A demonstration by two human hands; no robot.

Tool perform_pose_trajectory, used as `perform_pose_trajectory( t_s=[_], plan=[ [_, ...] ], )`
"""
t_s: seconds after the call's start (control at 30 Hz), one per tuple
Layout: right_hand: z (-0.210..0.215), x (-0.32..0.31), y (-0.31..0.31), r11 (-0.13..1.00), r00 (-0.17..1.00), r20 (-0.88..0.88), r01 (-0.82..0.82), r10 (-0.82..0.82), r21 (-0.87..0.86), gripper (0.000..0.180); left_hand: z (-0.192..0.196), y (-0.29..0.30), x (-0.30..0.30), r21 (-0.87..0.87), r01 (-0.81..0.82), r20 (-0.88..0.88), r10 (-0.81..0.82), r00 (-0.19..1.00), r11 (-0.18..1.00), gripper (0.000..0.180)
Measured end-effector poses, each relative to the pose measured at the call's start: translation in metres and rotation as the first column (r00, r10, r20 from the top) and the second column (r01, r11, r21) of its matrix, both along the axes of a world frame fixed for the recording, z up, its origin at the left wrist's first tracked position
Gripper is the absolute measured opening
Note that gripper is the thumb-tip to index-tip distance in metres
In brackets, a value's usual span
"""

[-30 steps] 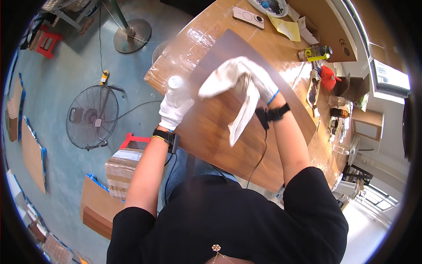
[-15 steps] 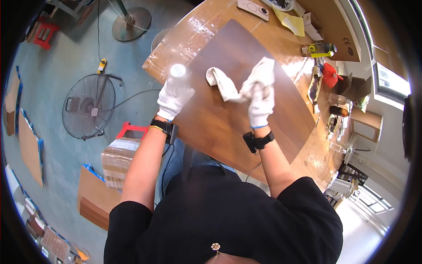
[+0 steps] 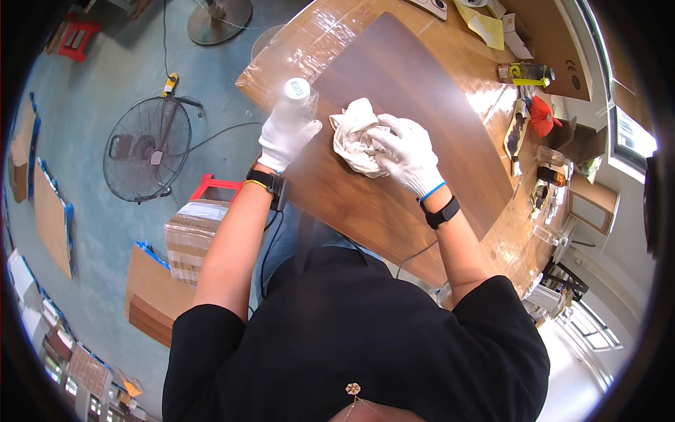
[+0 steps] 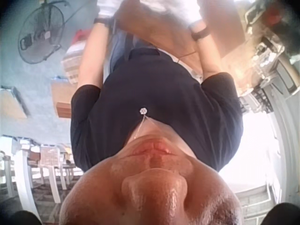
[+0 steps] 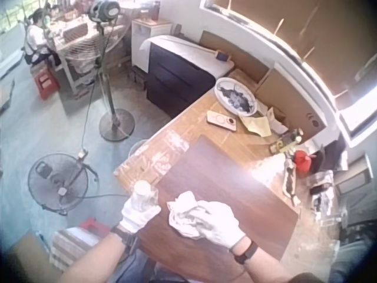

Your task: The recorder lifts a finished wooden furniture panel from a stack and wipes it down with a cloth.

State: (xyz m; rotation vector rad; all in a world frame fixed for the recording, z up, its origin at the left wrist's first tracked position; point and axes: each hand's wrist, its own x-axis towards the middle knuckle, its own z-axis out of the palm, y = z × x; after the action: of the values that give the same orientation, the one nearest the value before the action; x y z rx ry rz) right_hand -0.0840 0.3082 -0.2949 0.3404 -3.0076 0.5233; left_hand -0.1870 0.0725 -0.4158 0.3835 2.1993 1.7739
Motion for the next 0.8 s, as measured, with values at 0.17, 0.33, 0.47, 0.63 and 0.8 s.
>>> perform_pose_trajectory(
  t_s=[0.17,0.33,0.47,0.63,0.8],
  plan=[
    [-0.018,0.000,-0.022,0.996,0.890,0.454,-0.006,-0.035,0.088,0.059,0.001,0.003,0.003,0.009,0.003,0.063,-0.004,0.998,1.000,0.054],
    [-0.012,0.008,-0.039,0.945,0.753,0.571,0.254,-0.327,0.206,0.050,0.000,0.002,0.002,0.087,0.001,0.092,-0.009,0.996,0.996,0.054],
    [-0.004,0.003,-0.032,0.839,0.646,0.599,0.538,-0.472,0.082,0.031,0.000,0.001,0.003,0.107,-0.018,0.012,0.017,1.000,0.994,0.054],
    [0.012,-0.022,-0.019,0.689,0.691,0.393,0.704,-0.606,-0.174,0.022,0.003,-0.004,0.002,0.053,-0.005,0.052,0.002,0.999,0.999,0.054],
    [-0.058,-0.018,0.007,0.754,0.803,0.349,0.584,-0.483,-0.300,0.011,0.000,0.009,0.004,0.161,-0.047,0.045,0.040,0.998,0.986,0.049]
  ],
)
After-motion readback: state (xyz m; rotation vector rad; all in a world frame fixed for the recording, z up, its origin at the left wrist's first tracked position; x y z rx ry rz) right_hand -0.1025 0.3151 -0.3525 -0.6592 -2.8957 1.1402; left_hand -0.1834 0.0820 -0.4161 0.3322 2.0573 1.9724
